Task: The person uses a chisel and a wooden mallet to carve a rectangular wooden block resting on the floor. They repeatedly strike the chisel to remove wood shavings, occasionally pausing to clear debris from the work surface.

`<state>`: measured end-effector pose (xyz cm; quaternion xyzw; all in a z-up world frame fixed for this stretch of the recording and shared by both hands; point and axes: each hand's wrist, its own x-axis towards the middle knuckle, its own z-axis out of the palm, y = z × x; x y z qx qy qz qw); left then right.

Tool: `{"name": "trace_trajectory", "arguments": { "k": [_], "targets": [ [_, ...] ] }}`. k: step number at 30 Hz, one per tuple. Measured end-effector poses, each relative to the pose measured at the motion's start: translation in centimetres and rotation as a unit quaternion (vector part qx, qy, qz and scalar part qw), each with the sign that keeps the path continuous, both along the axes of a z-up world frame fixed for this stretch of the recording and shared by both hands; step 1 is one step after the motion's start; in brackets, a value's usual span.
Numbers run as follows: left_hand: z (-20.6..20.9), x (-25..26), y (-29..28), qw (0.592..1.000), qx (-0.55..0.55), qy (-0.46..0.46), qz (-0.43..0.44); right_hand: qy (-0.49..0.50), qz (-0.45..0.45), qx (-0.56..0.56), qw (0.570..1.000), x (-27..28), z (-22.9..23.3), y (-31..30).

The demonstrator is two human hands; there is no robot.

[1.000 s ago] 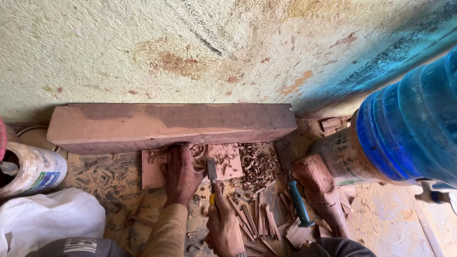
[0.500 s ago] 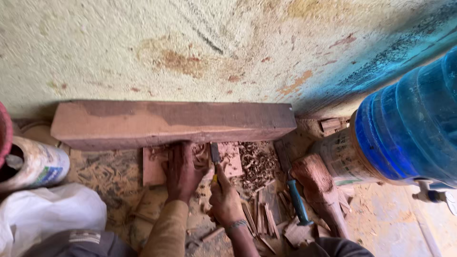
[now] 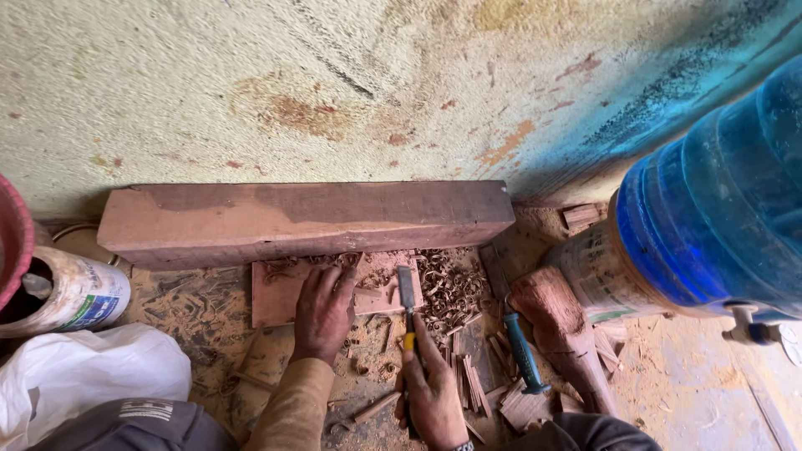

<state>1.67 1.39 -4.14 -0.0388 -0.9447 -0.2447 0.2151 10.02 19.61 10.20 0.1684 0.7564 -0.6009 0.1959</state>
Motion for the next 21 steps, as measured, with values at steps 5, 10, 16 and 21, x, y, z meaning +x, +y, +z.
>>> {"name": "trace_trajectory", "arguments": {
  "k": [5,10,16,21],
  "targets": [
    [0.3,0.0,0.4,0.987,-0.133,-0.064,-0.06,-0.017,0.013,-0.028,0.999,1.1,-0.7,0.4],
    [1.4,0.1,0.4,0.982,-0.121,-0.119,-0.077,-0.045,0.002,-0.006,0.999,0.5,-1.2,0.6],
    [0.7,0.3,0.3,0.993,-0.07,-0.086,-0.051,-0.04,0.016,-0.016,0.999,0.4,-2.0,1.0],
    [0.7,0.0,0.3,0.993,0.037,-0.113,0.002,-0.062,0.025,-0.028,0.997,0.9,-0.9,-0.1]
  ]
}}
